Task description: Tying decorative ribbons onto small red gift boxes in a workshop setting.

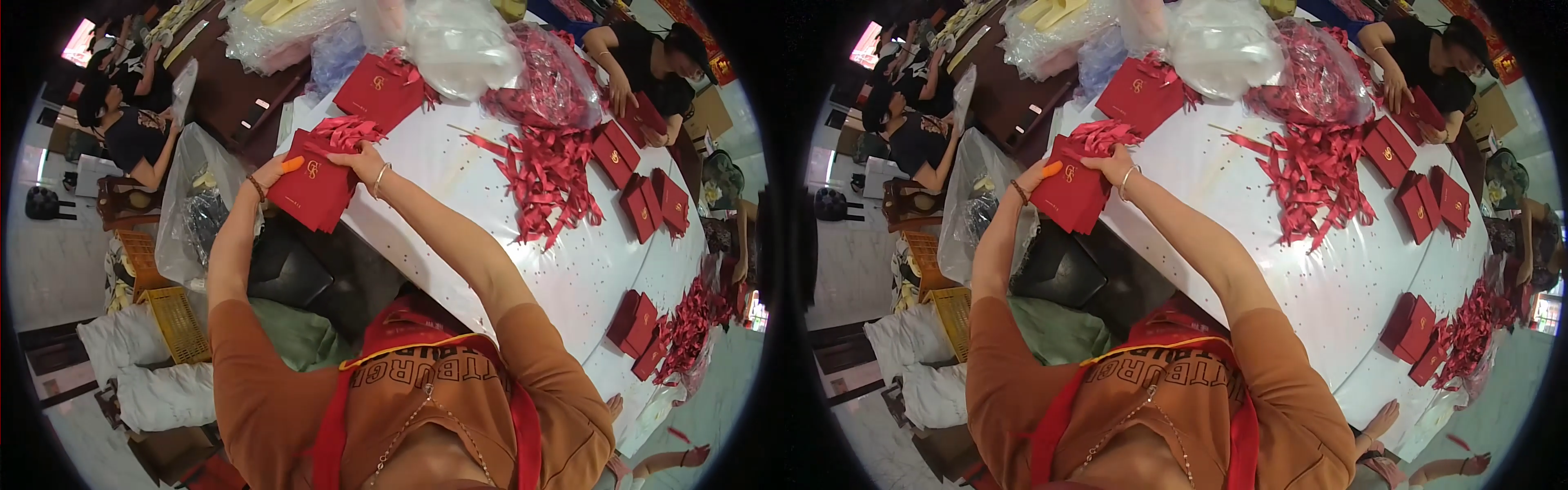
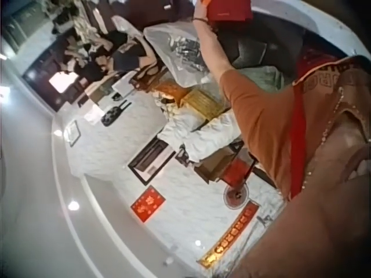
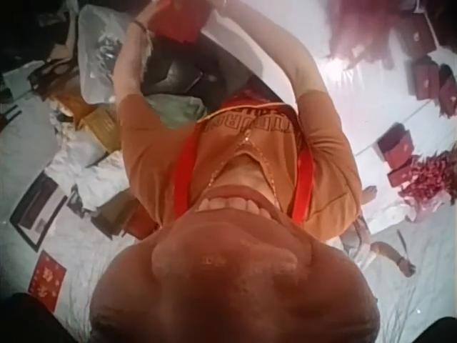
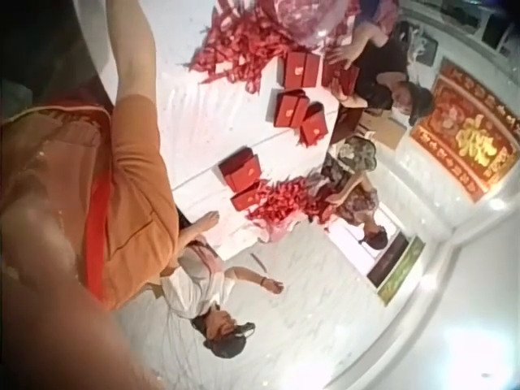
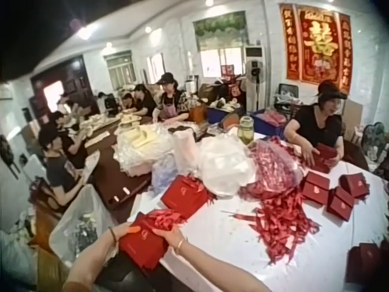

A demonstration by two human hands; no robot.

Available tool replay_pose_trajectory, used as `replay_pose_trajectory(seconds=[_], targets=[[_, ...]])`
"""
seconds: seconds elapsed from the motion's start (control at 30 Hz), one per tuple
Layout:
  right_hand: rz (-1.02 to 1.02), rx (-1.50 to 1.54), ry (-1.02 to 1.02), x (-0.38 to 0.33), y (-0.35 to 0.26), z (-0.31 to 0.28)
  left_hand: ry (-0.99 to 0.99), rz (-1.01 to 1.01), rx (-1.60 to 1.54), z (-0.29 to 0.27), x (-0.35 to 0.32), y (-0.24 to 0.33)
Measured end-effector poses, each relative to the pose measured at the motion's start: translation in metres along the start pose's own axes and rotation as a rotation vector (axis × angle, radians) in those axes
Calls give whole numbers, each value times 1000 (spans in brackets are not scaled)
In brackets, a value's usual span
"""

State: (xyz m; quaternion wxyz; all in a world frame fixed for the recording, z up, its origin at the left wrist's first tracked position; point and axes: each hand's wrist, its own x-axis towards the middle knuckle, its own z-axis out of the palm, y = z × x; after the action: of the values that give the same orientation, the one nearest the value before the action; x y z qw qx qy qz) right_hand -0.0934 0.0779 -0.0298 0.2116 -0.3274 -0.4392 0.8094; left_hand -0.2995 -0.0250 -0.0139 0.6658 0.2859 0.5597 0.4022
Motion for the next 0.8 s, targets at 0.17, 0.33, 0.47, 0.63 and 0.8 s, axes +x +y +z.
replay_pose_trajectory(seconds=[0.17, 0.33, 0.47, 0.63, 0.8], targets=[[-13, 66, 75, 35, 11, -5, 11, -76, 100, -33, 43, 9], [70, -14, 76, 44, 37, -43, 35, -205, 144, -58, 78, 13], [-380, -699, 450, 33, 12, -64, -16, -154, 274, -57, 93, 26], [-616, -1312, 726, 51, -59, -80, -4, -167, 263, -55, 111, 28], [-263, -1625, 532, 77, -67, -107, 45, -169, 321, -54, 112, 33]])
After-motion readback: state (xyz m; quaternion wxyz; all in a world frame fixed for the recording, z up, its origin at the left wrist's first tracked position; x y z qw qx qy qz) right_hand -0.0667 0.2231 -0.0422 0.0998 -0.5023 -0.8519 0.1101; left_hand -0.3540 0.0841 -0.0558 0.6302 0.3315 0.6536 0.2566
